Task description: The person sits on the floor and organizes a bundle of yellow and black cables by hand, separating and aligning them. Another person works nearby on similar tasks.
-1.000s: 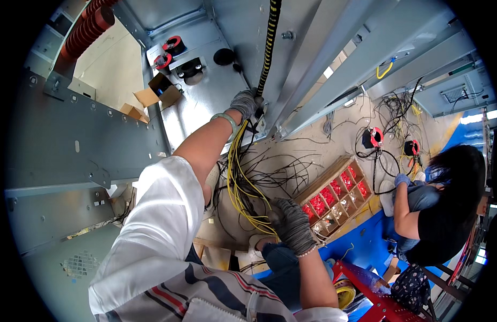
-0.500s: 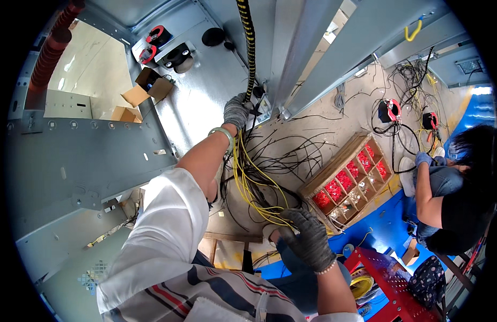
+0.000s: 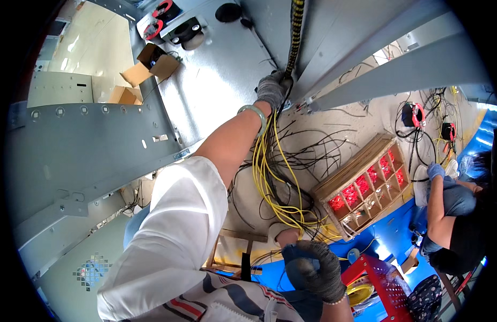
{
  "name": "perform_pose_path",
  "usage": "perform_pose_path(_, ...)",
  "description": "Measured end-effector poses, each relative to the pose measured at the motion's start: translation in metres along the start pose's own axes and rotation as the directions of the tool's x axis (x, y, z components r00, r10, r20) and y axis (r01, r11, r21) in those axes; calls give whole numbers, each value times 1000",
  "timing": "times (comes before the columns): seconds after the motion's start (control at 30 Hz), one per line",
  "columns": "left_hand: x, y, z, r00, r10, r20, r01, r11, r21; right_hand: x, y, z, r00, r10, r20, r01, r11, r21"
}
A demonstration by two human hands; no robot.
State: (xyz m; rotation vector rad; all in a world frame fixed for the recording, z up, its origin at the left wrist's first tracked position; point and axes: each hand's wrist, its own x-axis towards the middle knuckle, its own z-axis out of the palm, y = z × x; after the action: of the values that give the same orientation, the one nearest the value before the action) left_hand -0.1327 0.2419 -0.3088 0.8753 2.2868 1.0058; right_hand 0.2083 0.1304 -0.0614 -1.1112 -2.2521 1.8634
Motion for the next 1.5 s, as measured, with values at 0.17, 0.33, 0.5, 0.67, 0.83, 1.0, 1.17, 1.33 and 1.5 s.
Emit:
perform_pose_path(0.17, -21, 10, -28, 976, -112, 185, 70, 974, 216, -4, 22, 12, 1000, 21, 14, -21, 1000, 6)
perform_pose_path(0.33, -52, -33, -47, 988, -1, 157, 13, 997, -76, 86, 39, 28, 998, -66, 10, 67, 974, -215)
perform_pose_path(0.5, -71, -28, -54, 978, -6, 208, 41, 986, -163, 218, 97, 77, 978, -97, -183, 75, 989, -127)
perform_pose_path(0.67, -94, -31, -51, 968, 19, 252, 28, 983, -180, 277, 110, 138, 938, 10, -348, 9, 998, 54)
perform_pose_path(0.83, -98, -32, -47, 969, 5, 246, 46, 978, -202, 259, 127, 174, 948, 270, -170, -207, 926, 317)
perform_pose_path(1.0, -106, -11, -52, 943, -114, 312, 185, 960, -209, 191, 116, 176, 816, 403, 416, -484, 869, 107)
perform_pose_path(1.17, -106, -34, -37, 990, -39, 132, 48, 997, -68, 136, 124, 200, 695, 483, 533, -676, 692, 253)
perform_pose_path(1.33, -117, -29, -38, 988, -95, 118, 109, 987, -119, 196, 113, 194, 949, 314, 31, -306, 892, 334)
perform_pose_path(1.5, -122, -33, -27, 980, -57, 188, 118, 936, -331, 256, 157, 211, 973, 193, -125, -97, 838, 537)
